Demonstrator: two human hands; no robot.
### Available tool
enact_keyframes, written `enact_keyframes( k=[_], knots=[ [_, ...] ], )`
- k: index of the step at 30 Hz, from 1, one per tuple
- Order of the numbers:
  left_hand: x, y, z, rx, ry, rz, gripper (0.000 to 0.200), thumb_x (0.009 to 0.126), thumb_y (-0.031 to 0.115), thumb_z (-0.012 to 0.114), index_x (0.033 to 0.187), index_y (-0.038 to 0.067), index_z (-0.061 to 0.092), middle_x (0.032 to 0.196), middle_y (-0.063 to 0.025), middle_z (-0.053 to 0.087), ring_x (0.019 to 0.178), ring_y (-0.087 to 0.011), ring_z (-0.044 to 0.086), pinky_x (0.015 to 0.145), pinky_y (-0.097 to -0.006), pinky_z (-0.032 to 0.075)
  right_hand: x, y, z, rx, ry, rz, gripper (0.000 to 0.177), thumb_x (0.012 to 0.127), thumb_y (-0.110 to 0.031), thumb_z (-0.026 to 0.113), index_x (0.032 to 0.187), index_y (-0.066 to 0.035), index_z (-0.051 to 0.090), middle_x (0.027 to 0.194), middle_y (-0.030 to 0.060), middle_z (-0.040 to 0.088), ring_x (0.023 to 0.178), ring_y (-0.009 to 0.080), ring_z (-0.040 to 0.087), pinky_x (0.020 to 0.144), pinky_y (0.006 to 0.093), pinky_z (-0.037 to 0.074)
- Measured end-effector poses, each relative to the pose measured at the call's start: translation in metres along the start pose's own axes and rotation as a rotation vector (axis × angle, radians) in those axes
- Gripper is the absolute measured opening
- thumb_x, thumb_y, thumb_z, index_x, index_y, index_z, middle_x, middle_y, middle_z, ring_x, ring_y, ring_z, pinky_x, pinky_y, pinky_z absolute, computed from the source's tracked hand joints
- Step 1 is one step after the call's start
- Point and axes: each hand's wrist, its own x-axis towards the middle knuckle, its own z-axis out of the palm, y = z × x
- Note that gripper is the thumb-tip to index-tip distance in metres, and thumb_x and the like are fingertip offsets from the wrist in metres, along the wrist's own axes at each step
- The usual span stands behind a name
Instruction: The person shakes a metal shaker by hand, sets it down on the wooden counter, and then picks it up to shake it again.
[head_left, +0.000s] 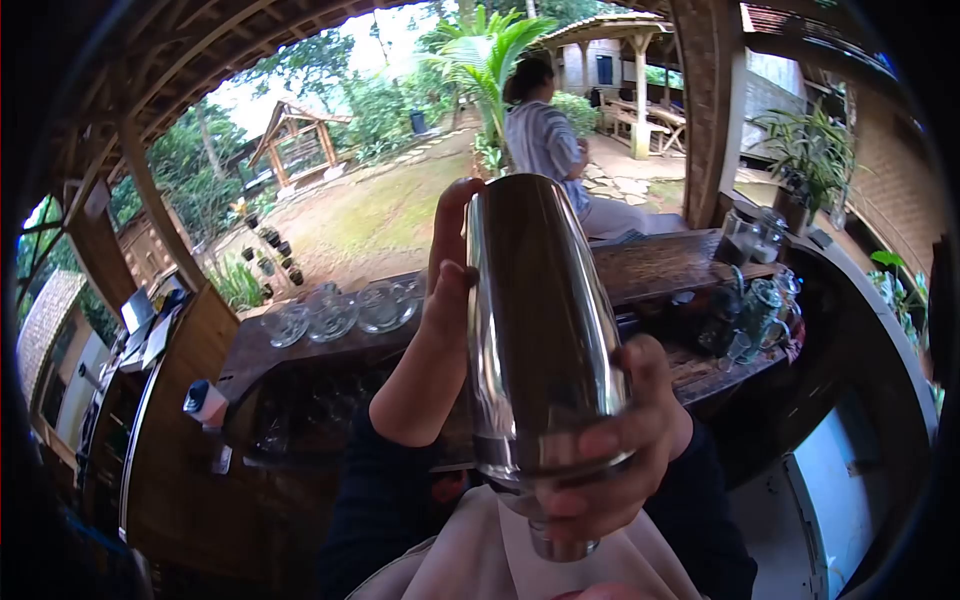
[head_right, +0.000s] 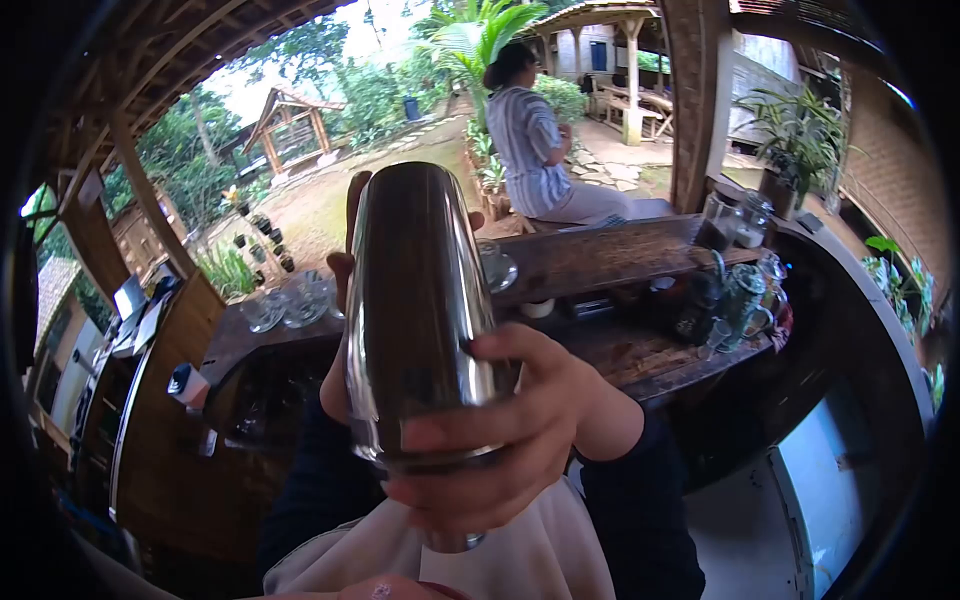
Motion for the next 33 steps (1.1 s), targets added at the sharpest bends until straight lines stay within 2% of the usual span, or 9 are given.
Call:
enact_keyframes(
  k=[5, 7, 11, 16, 19, 23, 25, 32, 33],
  knots=[
    [0.073, -0.076, -0.047, -0.259, 0.178, -0.385, 0.033, 0.094, 0.021, 0.044, 0.118, 0.000, 0.051, 0.114, -0.0145, 0.059, 0.102, -0.0253, 0.060, 0.088, -0.0379, 0.049, -0.045, 0.059, -0.059, -0.198, -0.040, 0.375, 0.043, 0.071, -0.008, 0.070, 0.113, -0.010, 0.059, 0.120, 0.0174, 0.054, 0.107, 0.0247, 0.057, 0.089, 0.0428, 0.044],
    [0.089, -0.120, -0.054, 1.280, -0.175, 0.272, 0.032, 0.095, 0.019, 0.041, 0.115, -0.004, 0.052, 0.110, -0.0150, 0.060, 0.099, -0.0238, 0.061, 0.087, -0.0367, 0.049, -0.041, 0.069, -0.073, 0.024, 0.153, 1.101, 0.046, 0.069, -0.011, 0.072, 0.111, 0.000, 0.058, 0.121, 0.0176, 0.054, 0.109, 0.0306, 0.056, 0.094, 0.0359, 0.043],
    [0.107, -0.127, 0.022, -0.505, 0.047, -0.511, 0.037, 0.097, 0.024, 0.038, 0.119, -0.002, 0.050, 0.113, -0.0136, 0.059, 0.101, -0.0245, 0.060, 0.087, -0.0347, 0.050, 0.013, 0.039, -0.129, -0.277, -0.147, 0.358, 0.044, 0.068, -0.016, 0.075, 0.110, -0.011, 0.062, 0.119, 0.0129, 0.057, 0.107, 0.0246, 0.057, 0.097, 0.0437, 0.040],
    [0.146, -0.168, 0.070, 0.425, -0.215, 0.403, 0.038, 0.096, 0.034, 0.039, 0.119, 0.005, 0.047, 0.116, -0.0110, 0.052, 0.101, -0.0160, 0.057, 0.085, -0.0310, 0.049, -0.013, 0.065, -0.145, -0.262, 0.254, -0.564, 0.024, 0.071, -0.025, 0.071, 0.093, -0.030, 0.064, 0.111, 0.0078, 0.059, 0.104, 0.0284, 0.058, 0.093, 0.0509, 0.038],
    [0.206, -0.243, 0.004, -0.638, -0.230, -0.423, 0.042, 0.095, 0.034, 0.034, 0.120, 0.002, 0.047, 0.120, -0.0170, 0.050, 0.107, -0.0242, 0.056, 0.086, -0.0392, 0.050, -0.033, 0.091, -0.218, -0.488, -0.185, 0.138, 0.037, 0.070, -0.021, 0.072, 0.105, -0.014, 0.061, 0.114, 0.0125, 0.057, 0.108, 0.0338, 0.055, 0.088, 0.0465, 0.044],
    [0.201, -0.276, 0.016, 0.761, -0.241, 0.343, 0.043, 0.093, 0.031, 0.036, 0.116, -0.001, 0.052, 0.105, -0.0176, 0.061, 0.098, -0.0267, 0.061, 0.086, -0.0420, 0.050, -0.032, 0.102, -0.236, -0.391, -0.007, 0.713, 0.051, 0.066, -0.017, 0.077, 0.113, -0.007, 0.058, 0.123, 0.0163, 0.052, 0.112, 0.0345, 0.053, 0.089, 0.0388, 0.047],
    [0.188, -0.233, 0.058, -0.273, -0.156, -0.285, 0.041, 0.094, 0.031, 0.038, 0.114, -0.002, 0.053, 0.107, -0.0171, 0.061, 0.097, -0.0256, 0.061, 0.085, -0.0400, 0.051, -0.002, 0.077, -0.242, -0.385, -0.122, 0.317, 0.048, 0.067, -0.016, 0.078, 0.111, -0.011, 0.060, 0.121, 0.0141, 0.053, 0.112, 0.0292, 0.054, 0.090, 0.0426, 0.047],
    [0.171, -0.230, 0.121, 0.286, -0.174, 0.107, 0.037, 0.096, 0.026, 0.045, 0.124, 0.002, 0.048, 0.112, -0.0116, 0.060, 0.101, -0.0187, 0.060, 0.086, -0.0337, 0.050, -0.041, 0.073, -0.286, -0.525, -0.156, 0.203, 0.046, 0.070, -0.026, 0.073, 0.113, -0.020, 0.058, 0.117, 0.0127, 0.055, 0.110, 0.0273, 0.054, 0.093, 0.0475, 0.040],
    [0.197, -0.240, 0.096, -0.340, -0.080, -0.434, 0.040, 0.095, 0.028, 0.046, 0.124, 0.001, 0.046, 0.113, -0.0116, 0.060, 0.100, -0.0190, 0.061, 0.085, -0.0342, 0.050, -0.043, 0.073, -0.289, -0.564, -0.169, 0.204, 0.046, 0.070, -0.028, 0.072, 0.113, -0.022, 0.057, 0.116, 0.0126, 0.056, 0.110, 0.0273, 0.054, 0.094, 0.0479, 0.040]
  ],
)
